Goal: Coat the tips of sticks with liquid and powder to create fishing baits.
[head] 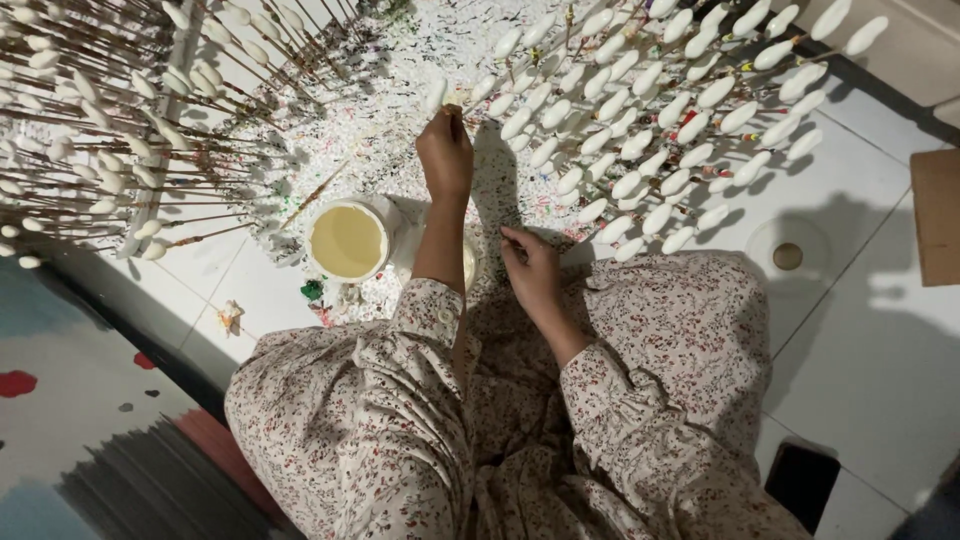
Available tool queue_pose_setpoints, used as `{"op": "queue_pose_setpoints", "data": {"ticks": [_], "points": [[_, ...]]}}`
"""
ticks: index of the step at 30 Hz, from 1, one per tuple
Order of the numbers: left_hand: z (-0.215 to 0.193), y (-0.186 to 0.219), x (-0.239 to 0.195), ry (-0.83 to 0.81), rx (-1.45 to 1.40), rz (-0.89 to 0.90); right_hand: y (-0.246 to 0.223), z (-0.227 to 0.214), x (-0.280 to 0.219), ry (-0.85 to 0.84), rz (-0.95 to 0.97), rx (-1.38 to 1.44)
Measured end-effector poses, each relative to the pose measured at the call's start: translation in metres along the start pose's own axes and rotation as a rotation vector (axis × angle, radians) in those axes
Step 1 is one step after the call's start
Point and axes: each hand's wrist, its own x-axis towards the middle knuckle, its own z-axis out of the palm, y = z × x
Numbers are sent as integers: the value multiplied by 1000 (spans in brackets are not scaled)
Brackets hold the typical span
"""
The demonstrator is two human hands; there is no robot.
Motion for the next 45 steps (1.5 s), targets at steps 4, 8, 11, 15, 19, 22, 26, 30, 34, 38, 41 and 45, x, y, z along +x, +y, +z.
{"op": "queue_pose_setpoints", "data": {"ticks": [4,8,11,15,19,22,26,30,34,38,41,45], "points": [[-2,-1,-2,-30,-16,-19,13,3,-1,12,4,12],[-7,0,0,-67,-46,-7,10,3,0,9,3,19],[-5,-2,2,-78,-35,-1,12,4,3,8,-3,26],[-8,6,4,-45,-47,-1,8,2,0,2,10,20],[-16,12,5,-44,-39,-3,8,5,1,6,12,61],[-24,21,8,-39,-39,20,12,6,3,5,4,46],[-29,27,9,-24,-78,44,19,7,3,9,-24,36],[-29,27,12,-18,-89,48,19,7,3,12,-28,40],[-34,37,13,-11,-73,62,39,12,7,14,-2,42],[-29,34,14,-44,-62,9,33,14,7,118,-82,-164],[-24,29,12,-51,-69,5,31,13,7,113,-66,-159],[-15,18,7,-43,-52,-30,26,12,6,106,-46,-154]]}}
